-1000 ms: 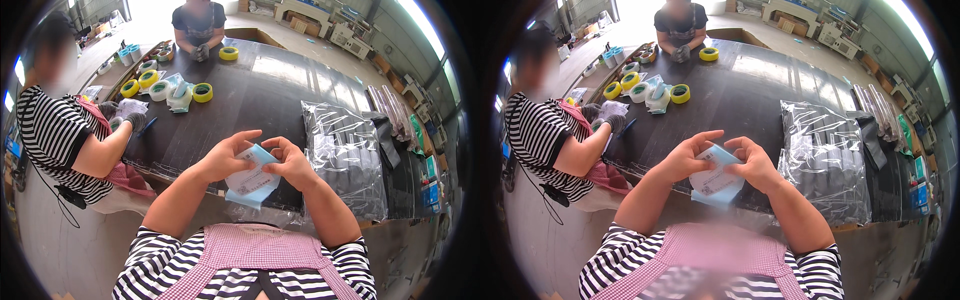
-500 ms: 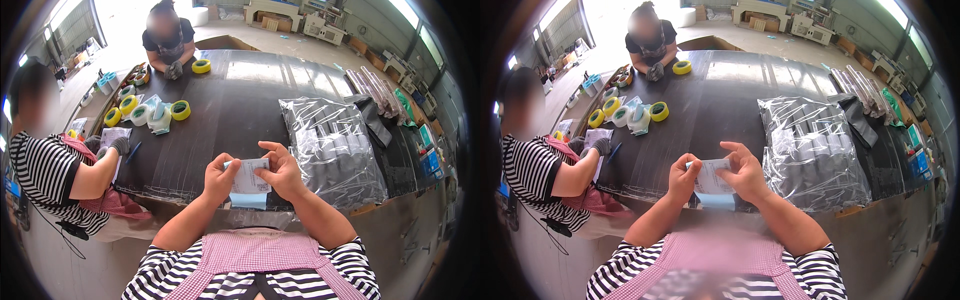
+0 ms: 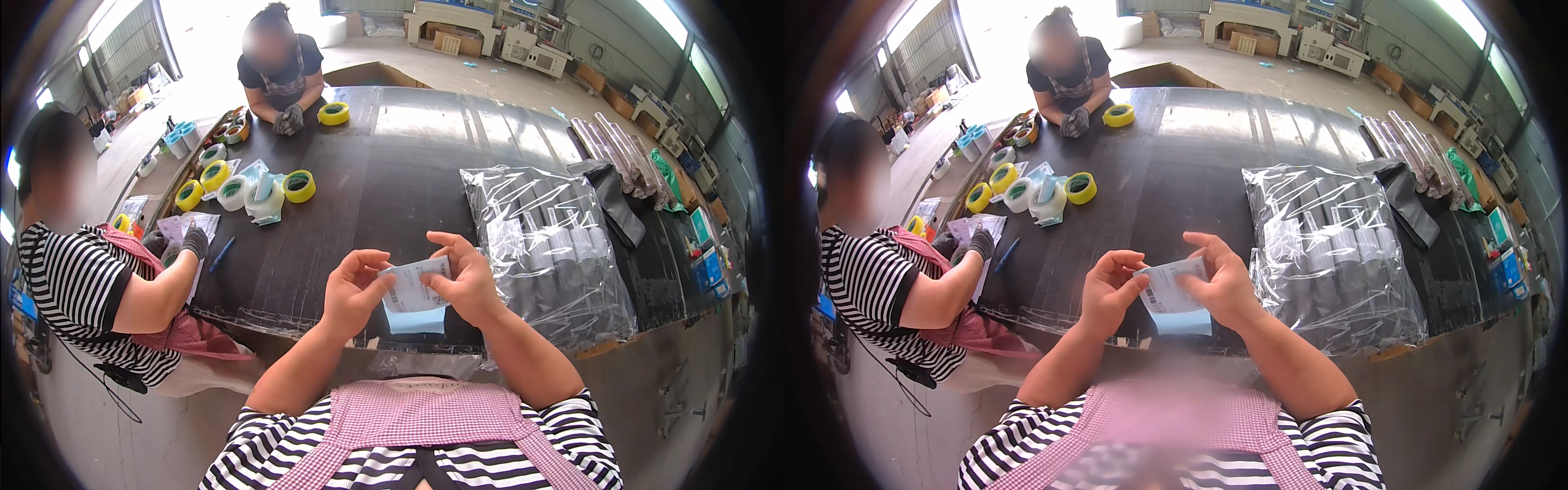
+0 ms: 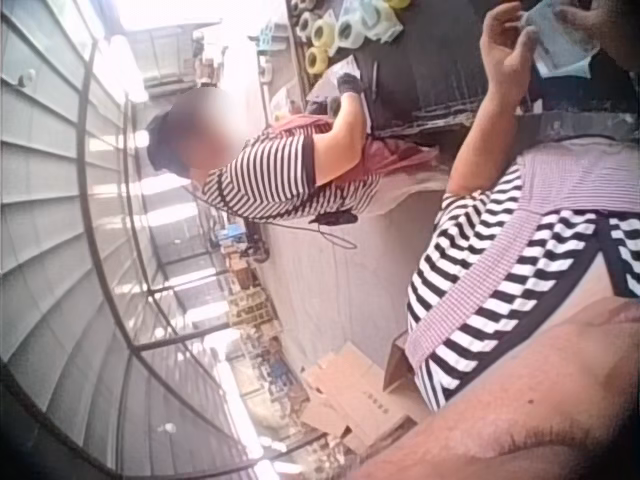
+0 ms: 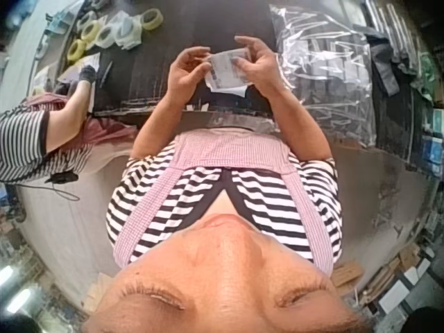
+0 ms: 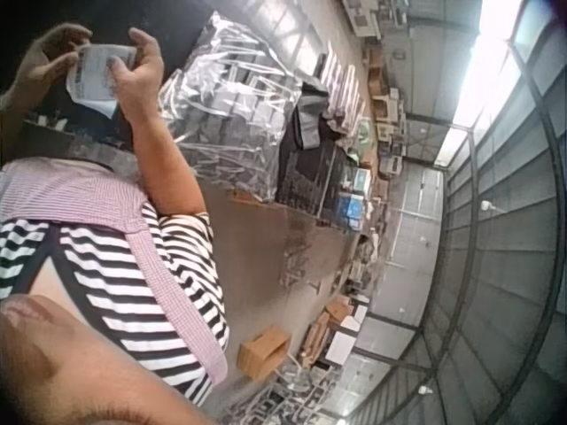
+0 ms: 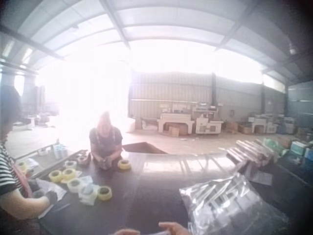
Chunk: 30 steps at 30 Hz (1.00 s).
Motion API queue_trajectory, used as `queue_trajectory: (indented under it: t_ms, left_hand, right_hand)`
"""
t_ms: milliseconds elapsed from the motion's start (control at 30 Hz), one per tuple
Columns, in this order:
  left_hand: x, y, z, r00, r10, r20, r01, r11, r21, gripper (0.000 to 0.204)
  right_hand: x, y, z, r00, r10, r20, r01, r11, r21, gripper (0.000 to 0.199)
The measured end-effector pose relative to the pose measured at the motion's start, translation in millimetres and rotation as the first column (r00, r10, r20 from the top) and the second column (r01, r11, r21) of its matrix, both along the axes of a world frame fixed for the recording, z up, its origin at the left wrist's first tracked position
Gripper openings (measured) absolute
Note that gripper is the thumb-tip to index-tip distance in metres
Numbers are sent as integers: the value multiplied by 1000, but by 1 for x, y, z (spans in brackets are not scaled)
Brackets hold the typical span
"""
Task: The person places items inside a large plastic bag, seals it with adhesive, attaches a shipping label, and then puts the package into a cardboard box; later, they organize several long cylindrical rolls on the work table and place them into individual grey mailing bags.
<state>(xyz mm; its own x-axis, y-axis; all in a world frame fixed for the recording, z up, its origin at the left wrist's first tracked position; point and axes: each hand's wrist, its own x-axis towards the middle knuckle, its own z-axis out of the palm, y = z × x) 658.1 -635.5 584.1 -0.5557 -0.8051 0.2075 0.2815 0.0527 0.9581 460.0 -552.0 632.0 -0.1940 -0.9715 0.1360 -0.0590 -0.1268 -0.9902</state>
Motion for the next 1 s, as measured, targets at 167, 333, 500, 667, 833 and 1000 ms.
queue_trajectory:
  t_ms: [167, 333, 500, 667, 833, 1000]
  left_hand:
    - [7, 2, 11, 941, -286, -183, 300, 953, 52, 59]
    - [5, -1, 6, 961, -251, -120, 254, 967, 9, 54]
    - [4, -3, -3, 954, -271, -128, 281, 957, 69, 49]
    - [-1, 2, -1, 944, -271, -189, 292, 952, 94, 56]
    - [-7, 6, -4, 968, -203, -146, 211, 977, 38, 54]
    - [-14, 8, -5, 970, 244, 3, -231, 919, -319, 25]
  right_hand:
    - [-18, -4, 5, 936, 77, 344, -103, 993, 60, 51]
    - [-22, -8, 6, 957, 125, 261, -151, 985, 83, 41]
    - [-21, -10, 9, 969, 95, 227, -116, 990, 82, 37]
    - [-26, -7, 11, 966, 116, 232, -132, 990, 56, 37]
    - [-34, -6, 4, 970, 142, 197, -164, 982, 99, 45]
    - [-34, -3, -14, 995, 87, 54, -97, 968, 231, 59]
